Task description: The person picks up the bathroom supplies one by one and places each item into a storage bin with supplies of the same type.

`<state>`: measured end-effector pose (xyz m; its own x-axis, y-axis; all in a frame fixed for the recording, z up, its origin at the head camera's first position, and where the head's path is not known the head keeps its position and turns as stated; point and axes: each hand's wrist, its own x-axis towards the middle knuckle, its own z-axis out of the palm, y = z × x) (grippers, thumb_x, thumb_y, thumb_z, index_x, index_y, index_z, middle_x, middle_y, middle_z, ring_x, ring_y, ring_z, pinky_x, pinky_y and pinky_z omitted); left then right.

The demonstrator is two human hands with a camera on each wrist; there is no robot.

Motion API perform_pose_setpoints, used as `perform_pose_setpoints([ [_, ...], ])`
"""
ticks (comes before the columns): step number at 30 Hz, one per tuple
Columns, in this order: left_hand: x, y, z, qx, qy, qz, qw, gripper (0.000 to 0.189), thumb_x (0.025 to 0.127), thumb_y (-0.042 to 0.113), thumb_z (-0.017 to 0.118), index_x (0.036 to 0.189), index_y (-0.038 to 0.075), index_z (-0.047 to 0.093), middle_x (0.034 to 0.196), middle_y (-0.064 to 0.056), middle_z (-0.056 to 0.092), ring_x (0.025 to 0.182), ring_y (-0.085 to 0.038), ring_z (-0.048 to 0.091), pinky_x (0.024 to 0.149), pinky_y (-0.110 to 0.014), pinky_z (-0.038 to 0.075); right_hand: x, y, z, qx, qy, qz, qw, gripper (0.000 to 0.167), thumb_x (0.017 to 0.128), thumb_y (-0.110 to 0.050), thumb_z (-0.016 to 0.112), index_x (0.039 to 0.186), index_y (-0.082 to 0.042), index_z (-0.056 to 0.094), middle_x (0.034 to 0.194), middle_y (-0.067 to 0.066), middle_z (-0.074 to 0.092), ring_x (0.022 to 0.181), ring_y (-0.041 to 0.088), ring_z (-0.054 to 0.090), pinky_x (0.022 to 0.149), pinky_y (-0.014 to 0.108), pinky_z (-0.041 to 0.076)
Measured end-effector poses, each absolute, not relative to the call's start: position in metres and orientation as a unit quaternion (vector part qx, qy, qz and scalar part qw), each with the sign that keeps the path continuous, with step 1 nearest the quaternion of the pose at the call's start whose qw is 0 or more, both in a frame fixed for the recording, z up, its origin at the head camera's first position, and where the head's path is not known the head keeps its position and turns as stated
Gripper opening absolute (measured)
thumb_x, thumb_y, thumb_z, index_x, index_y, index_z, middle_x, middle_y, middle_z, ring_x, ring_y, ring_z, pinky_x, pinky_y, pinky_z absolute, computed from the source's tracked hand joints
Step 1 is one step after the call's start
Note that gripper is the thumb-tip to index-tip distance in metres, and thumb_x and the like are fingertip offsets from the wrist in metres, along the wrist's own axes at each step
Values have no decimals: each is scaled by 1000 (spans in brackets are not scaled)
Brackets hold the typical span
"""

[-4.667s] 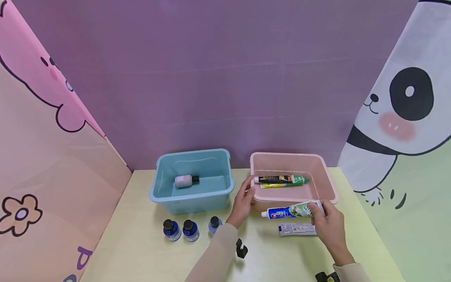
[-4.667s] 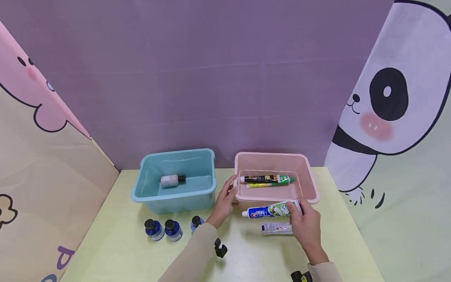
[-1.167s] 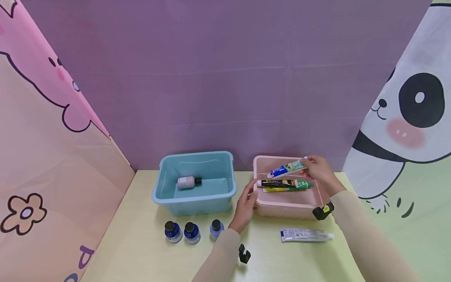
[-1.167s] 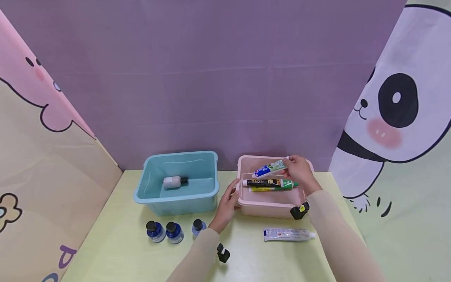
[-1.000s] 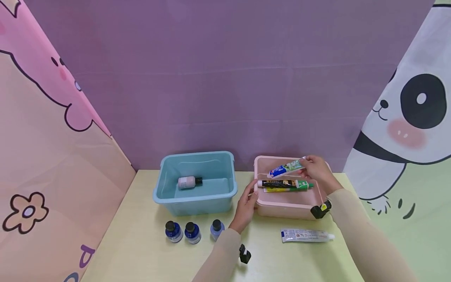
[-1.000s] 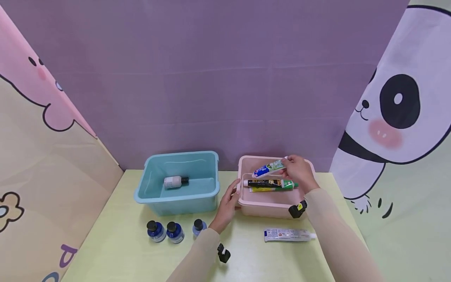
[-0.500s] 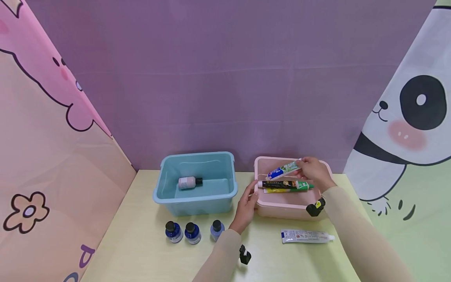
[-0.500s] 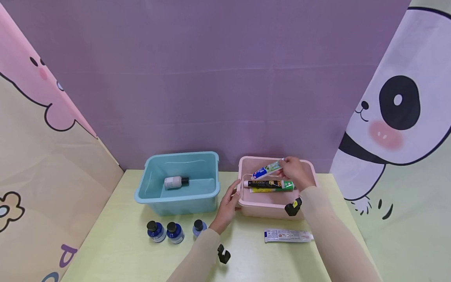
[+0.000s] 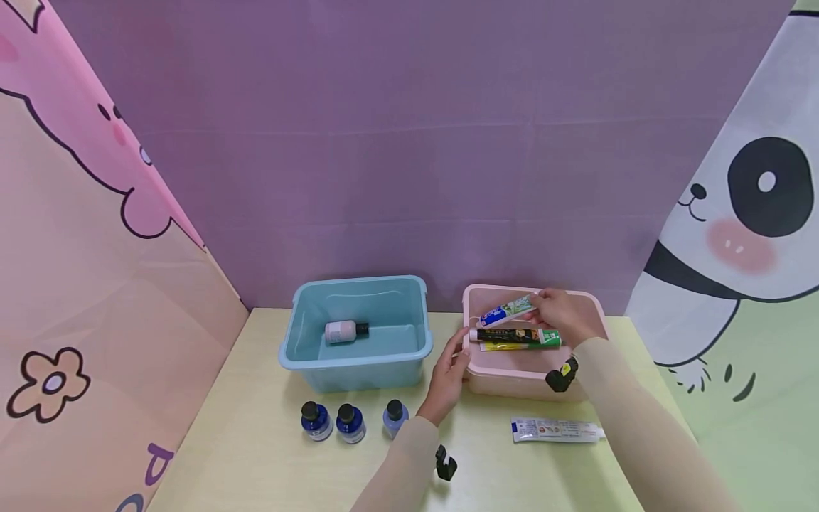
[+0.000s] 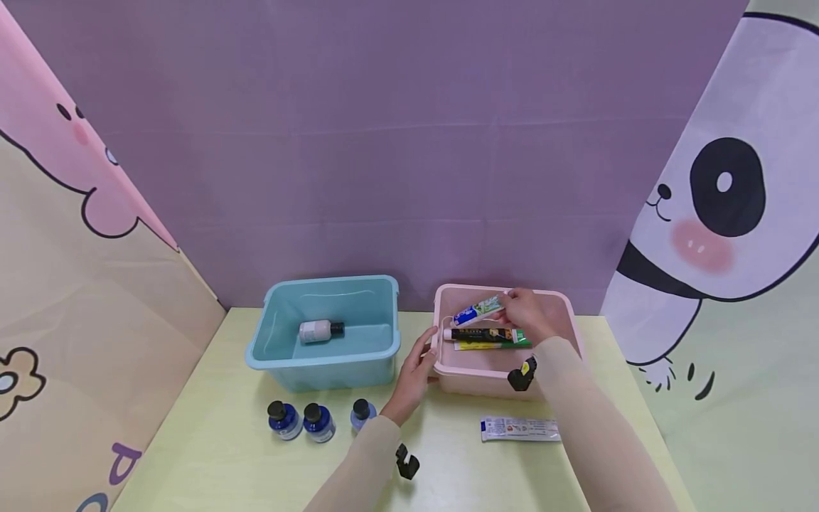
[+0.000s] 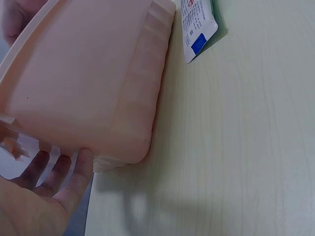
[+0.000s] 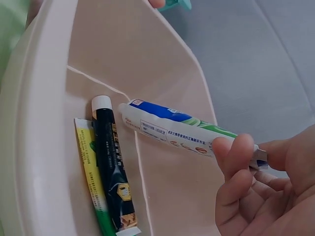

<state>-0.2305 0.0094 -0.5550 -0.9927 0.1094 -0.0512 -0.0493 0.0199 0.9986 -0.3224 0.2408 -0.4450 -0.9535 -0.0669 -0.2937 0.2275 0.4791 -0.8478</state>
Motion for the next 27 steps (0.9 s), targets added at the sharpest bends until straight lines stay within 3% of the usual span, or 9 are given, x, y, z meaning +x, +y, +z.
perform_pose_setpoints([
  [7, -230, 10, -554, 20, 710, 702, 58, 45, 109, 42, 43, 152, 54, 36, 155, -15, 41, 134, -38, 48, 102, -52, 52, -323, 238, -450, 48, 845, -509, 155, 40, 111, -32, 41, 133, 1, 49, 96, 5, 62, 83, 17, 61, 74, 24, 53],
  [12, -231, 9, -554, 22, 710, 701, 54, 45, 110, 39, 42, 153, 52, 36, 153, -15, 43, 132, -37, 49, 99, -48, 53, -324, 236, -452, 48, 840, -517, 157, 37, 111, -30, 41, 127, 1, 52, 93, 3, 62, 83, 17, 61, 77, 27, 53],
  [19, -231, 10, -553, 24, 713, 698, 56, 46, 110, 42, 43, 155, 49, 36, 153, -15, 43, 131, -35, 50, 95, -40, 53, -325, 237, -458, 50, 828, -535, 164, 33, 111, -30, 42, 117, -1, 57, 87, 1, 65, 77, 14, 58, 69, 24, 51],
  [27, -231, 8, -553, 22, 717, 694, 59, 48, 110, 41, 42, 157, 45, 34, 154, -14, 42, 132, -32, 50, 101, -48, 52, -325, 236, -461, 42, 823, -541, 172, 34, 112, -32, 39, 118, -2, 54, 88, 0, 65, 77, 14, 56, 73, 27, 49],
])
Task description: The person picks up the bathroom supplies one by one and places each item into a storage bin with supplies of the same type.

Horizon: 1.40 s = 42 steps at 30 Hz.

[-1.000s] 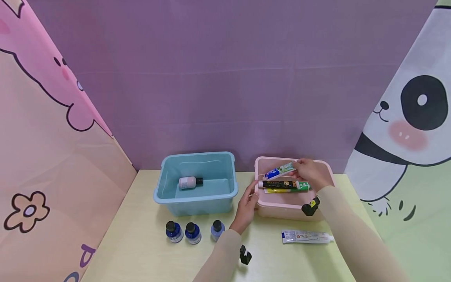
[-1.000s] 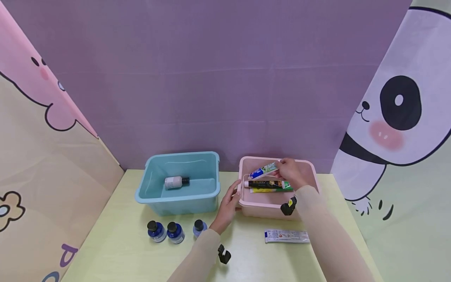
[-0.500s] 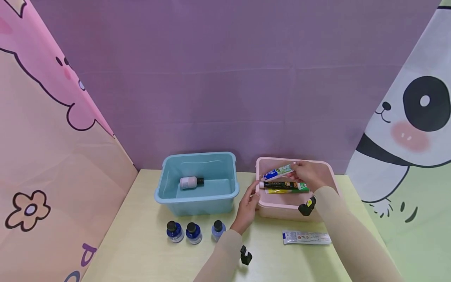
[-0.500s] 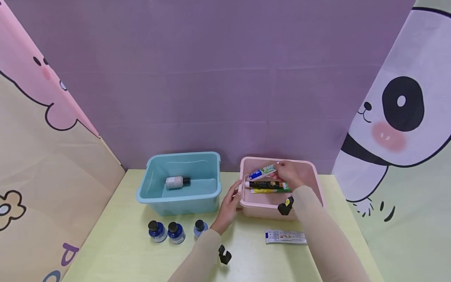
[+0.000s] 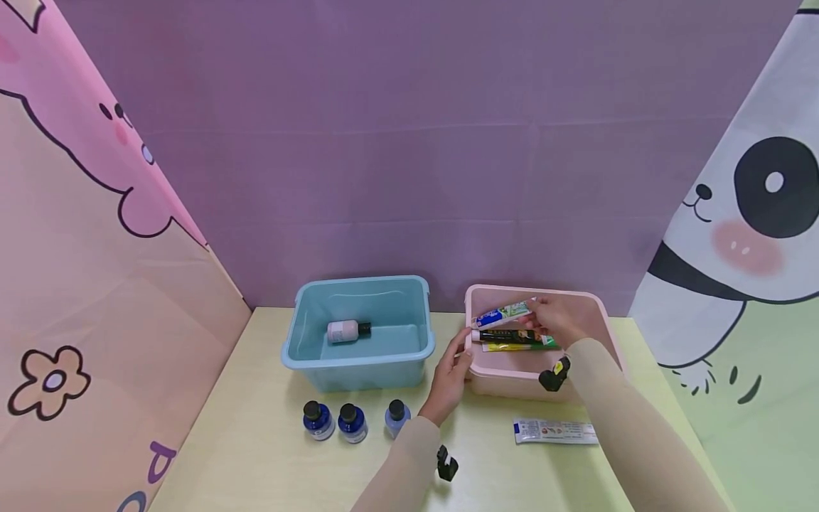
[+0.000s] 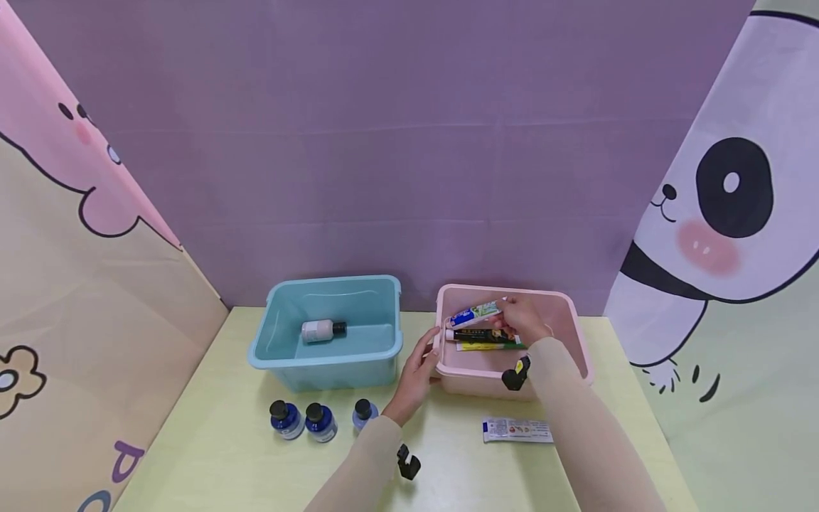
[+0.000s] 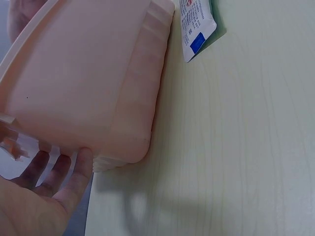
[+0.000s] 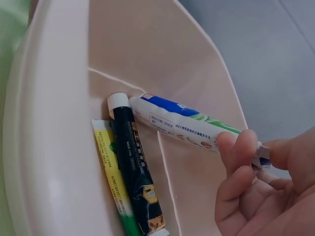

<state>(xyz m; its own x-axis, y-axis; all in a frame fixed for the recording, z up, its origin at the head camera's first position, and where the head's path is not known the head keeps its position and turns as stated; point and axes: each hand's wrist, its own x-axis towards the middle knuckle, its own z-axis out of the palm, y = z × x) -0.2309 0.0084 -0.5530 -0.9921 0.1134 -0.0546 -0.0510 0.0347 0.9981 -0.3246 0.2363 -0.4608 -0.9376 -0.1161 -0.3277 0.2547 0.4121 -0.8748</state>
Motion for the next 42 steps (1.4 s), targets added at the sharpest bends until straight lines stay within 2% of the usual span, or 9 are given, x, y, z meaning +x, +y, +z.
perform_pose_setpoints([
  [3, -230, 8, -552, 24, 717, 694, 59, 48, 110, 41, 42, 157, 45, 34, 155, -14, 41, 130, -30, 50, 102, -50, 52, -327, 238, -464, 41, 820, -542, 177, 34, 112, -30, 38, 119, -1, 53, 89, 1, 64, 76, 15, 56, 74, 29, 50],
  [11, -231, 7, -554, 26, 715, 696, 56, 45, 109, 46, 43, 153, 52, 36, 155, -14, 42, 134, -36, 49, 99, -46, 53, -332, 241, -472, 64, 805, -560, 188, 25, 110, -20, 44, 113, 3, 54, 84, 3, 63, 71, 13, 57, 71, 29, 53],
  [18, -232, 9, -554, 24, 717, 695, 54, 45, 111, 35, 41, 154, 51, 37, 153, -10, 45, 130, -29, 52, 99, -46, 53, -332, 246, -484, 118, 801, -566, 155, 29, 103, -6, 49, 130, 5, 50, 89, 8, 65, 72, 18, 61, 73, 34, 58],
  [23, -232, 9, -554, 25, 714, 698, 54, 45, 111, 34, 41, 152, 53, 37, 153, -11, 45, 130, -28, 52, 101, -51, 52, -333, 251, -490, 116, 795, -574, 155, 38, 96, 4, 50, 134, 4, 47, 93, 13, 64, 68, 18, 60, 70, 35, 58],
  [27, -232, 9, -554, 29, 711, 700, 54, 45, 111, 34, 41, 152, 53, 36, 153, -13, 44, 131, -30, 52, 102, -54, 51, -332, 254, -491, 112, 795, -575, 156, 43, 94, 5, 52, 136, 3, 46, 103, 19, 63, 69, 19, 61, 72, 37, 58],
  [30, -232, 9, -554, 31, 710, 702, 54, 46, 111, 34, 40, 153, 52, 36, 153, -14, 44, 132, -33, 51, 103, -55, 51, -331, 255, -490, 111, 793, -576, 167, 38, 96, 2, 51, 133, 4, 46, 110, 21, 61, 72, 19, 60, 72, 34, 56],
  [36, -232, 8, -555, 30, 713, 699, 50, 46, 112, 34, 40, 155, 50, 36, 152, -15, 44, 133, -38, 50, 102, -52, 52, -328, 259, -489, 102, 788, -574, 196, 18, 101, -5, 44, 117, 3, 45, 105, 15, 57, 77, 16, 59, 73, 30, 53],
  [42, -232, 8, -555, 30, 711, 701, 51, 46, 111, 35, 41, 155, 49, 35, 154, -17, 42, 133, -36, 50, 102, -55, 51, -326, 263, -491, 109, 790, -571, 194, 19, 102, -9, 43, 120, -3, 42, 109, 13, 52, 79, 15, 61, 80, 33, 56],
])
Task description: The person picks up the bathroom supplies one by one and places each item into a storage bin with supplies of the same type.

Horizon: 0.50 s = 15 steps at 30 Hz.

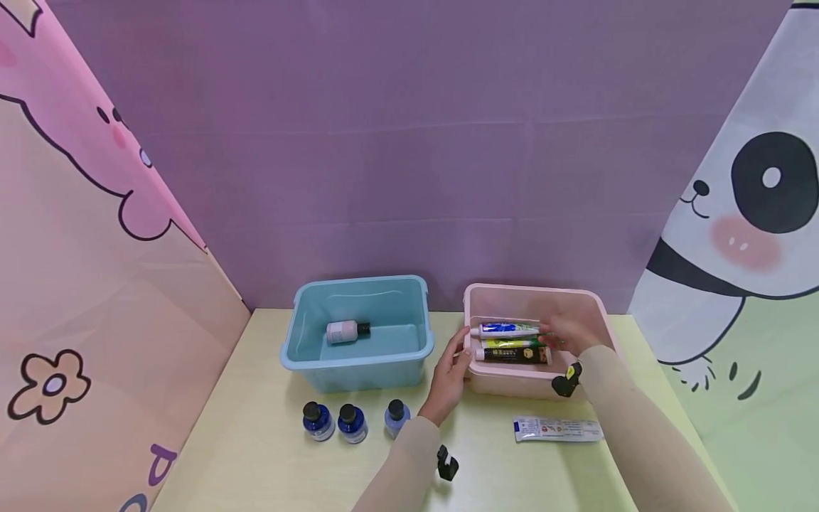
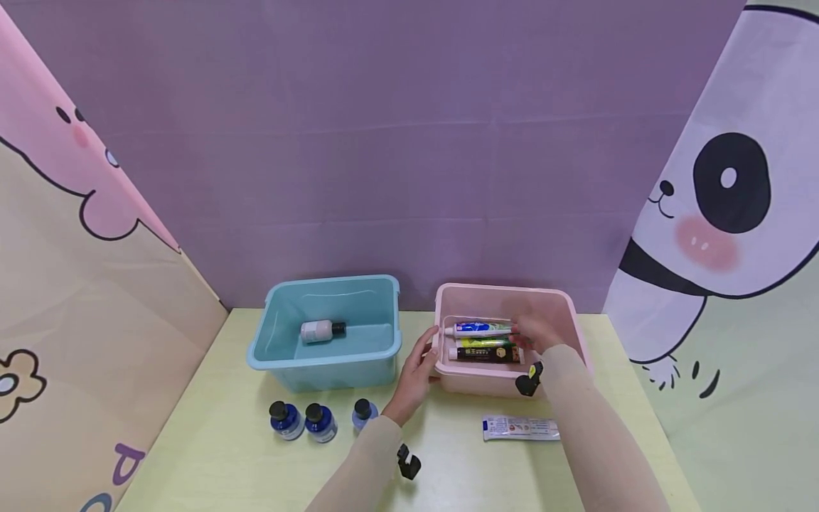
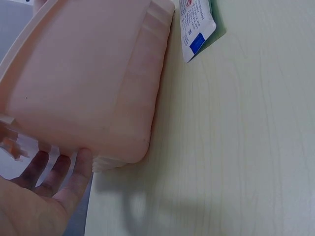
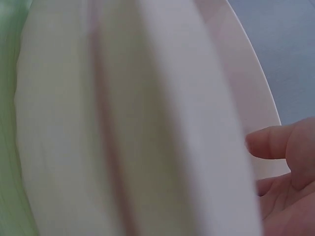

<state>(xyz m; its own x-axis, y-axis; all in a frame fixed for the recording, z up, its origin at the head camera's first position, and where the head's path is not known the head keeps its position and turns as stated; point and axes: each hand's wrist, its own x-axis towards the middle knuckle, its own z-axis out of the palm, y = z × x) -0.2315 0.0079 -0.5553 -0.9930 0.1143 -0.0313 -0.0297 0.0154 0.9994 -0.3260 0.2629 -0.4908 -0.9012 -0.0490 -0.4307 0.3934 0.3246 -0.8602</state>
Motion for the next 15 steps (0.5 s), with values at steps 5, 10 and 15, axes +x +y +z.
perform_pose_setpoints([
  [5, -232, 9, -554, 30, 713, 699, 49, 47, 111, 35, 41, 157, 46, 34, 154, -17, 42, 130, -31, 51, 101, -54, 52, -326, 263, -489, 112, 788, -571, 202, 18, 101, -9, 42, 118, -2, 44, 113, 14, 53, 79, 13, 60, 81, 32, 55],
  [10, -231, 9, -552, 26, 718, 694, 46, 47, 111, 33, 41, 156, 47, 35, 153, -16, 44, 129, -29, 52, 100, -50, 53, -326, 262, -488, 111, 788, -569, 209, 23, 102, -10, 42, 121, 3, 44, 112, 11, 54, 80, 13, 59, 83, 31, 55],
  [15, -231, 9, -553, 22, 722, 690, 45, 47, 111, 33, 41, 155, 49, 35, 153, -15, 44, 131, -30, 51, 99, -46, 53, -326, 263, -488, 109, 785, -572, 214, 23, 102, -9, 41, 121, 3, 44, 111, 11, 56, 80, 12, 60, 81, 30, 55],
])
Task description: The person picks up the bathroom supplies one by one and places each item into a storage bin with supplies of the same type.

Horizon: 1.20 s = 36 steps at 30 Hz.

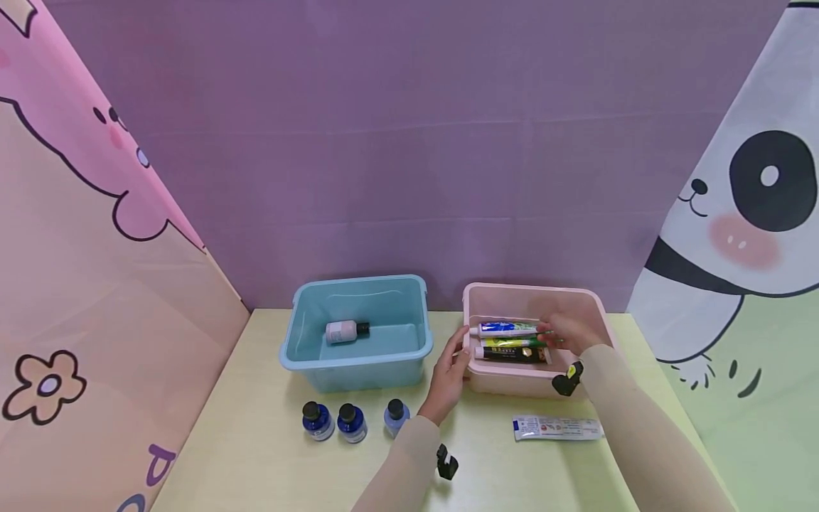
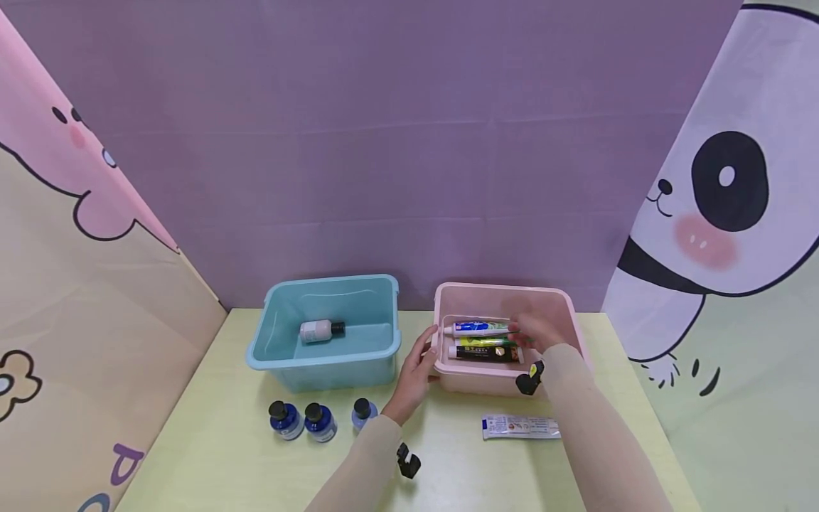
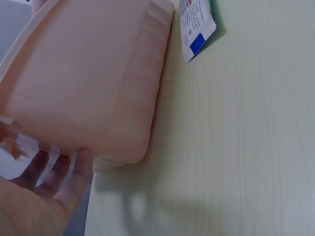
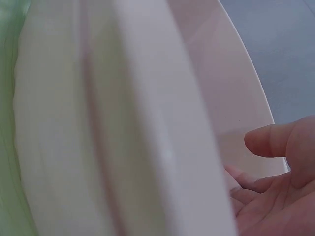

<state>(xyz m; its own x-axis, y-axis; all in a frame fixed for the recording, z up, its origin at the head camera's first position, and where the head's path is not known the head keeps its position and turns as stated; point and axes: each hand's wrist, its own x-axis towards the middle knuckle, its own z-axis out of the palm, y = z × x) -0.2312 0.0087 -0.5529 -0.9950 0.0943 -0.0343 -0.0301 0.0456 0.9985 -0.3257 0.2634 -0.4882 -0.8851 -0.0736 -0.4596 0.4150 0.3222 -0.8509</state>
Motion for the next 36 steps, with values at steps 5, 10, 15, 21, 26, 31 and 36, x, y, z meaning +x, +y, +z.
perform_pose_setpoints([
  [5, -232, 9, -554, 20, 717, 695, 46, 46, 111, 35, 41, 152, 54, 36, 152, -15, 44, 131, -31, 51, 101, -52, 52, -325, 264, -488, 102, 782, -574, 218, 29, 104, -11, 40, 127, 5, 42, 119, 15, 56, 82, 12, 60, 82, 29, 55],
  [10, -232, 9, -554, 18, 715, 697, 48, 45, 111, 37, 42, 151, 55, 36, 152, -13, 44, 130, -28, 51, 102, -53, 52, -323, 264, -486, 94, 785, -572, 219, 30, 105, -12, 39, 129, 6, 42, 121, 15, 56, 83, 11, 60, 81, 27, 55],
  [15, -231, 9, -554, 21, 712, 700, 51, 45, 111, 37, 41, 152, 55, 36, 152, -13, 44, 133, -33, 50, 102, -53, 52, -323, 264, -488, 94, 788, -570, 214, 36, 105, -13, 40, 135, 8, 40, 127, 19, 56, 84, 11, 60, 82, 28, 55],
  [21, -231, 9, -554, 23, 710, 703, 48, 44, 110, 39, 42, 151, 55, 36, 151, -12, 45, 133, -34, 51, 101, -54, 52, -325, 266, -490, 98, 785, -573, 215, 37, 105, -14, 41, 136, 7, 40, 117, 12, 57, 82, 10, 60, 87, 32, 55],
  [26, -231, 9, -554, 21, 708, 704, 50, 44, 110, 38, 43, 150, 57, 37, 150, -10, 45, 133, -35, 51, 101, -54, 52, -323, 266, -489, 98, 779, -581, 212, 37, 105, -13, 41, 136, 6, 39, 113, 10, 58, 80, 10, 60, 85, 31, 55],
  [31, -231, 9, -554, 18, 707, 705, 53, 45, 110, 37, 43, 150, 57, 36, 151, -9, 44, 133, -36, 50, 102, -55, 51, -317, 265, -485, 86, 776, -589, 211, 43, 106, -14, 39, 142, 9, 34, 125, 19, 57, 83, 11, 61, 81, 27, 55],
  [36, -231, 10, -554, 19, 711, 701, 50, 45, 110, 38, 42, 150, 57, 36, 151, -9, 44, 133, -35, 50, 102, -54, 52, -311, 263, -482, 60, 781, -587, 205, 43, 107, -16, 37, 140, 10, 36, 134, 25, 56, 89, 11, 64, 88, 30, 55],
])
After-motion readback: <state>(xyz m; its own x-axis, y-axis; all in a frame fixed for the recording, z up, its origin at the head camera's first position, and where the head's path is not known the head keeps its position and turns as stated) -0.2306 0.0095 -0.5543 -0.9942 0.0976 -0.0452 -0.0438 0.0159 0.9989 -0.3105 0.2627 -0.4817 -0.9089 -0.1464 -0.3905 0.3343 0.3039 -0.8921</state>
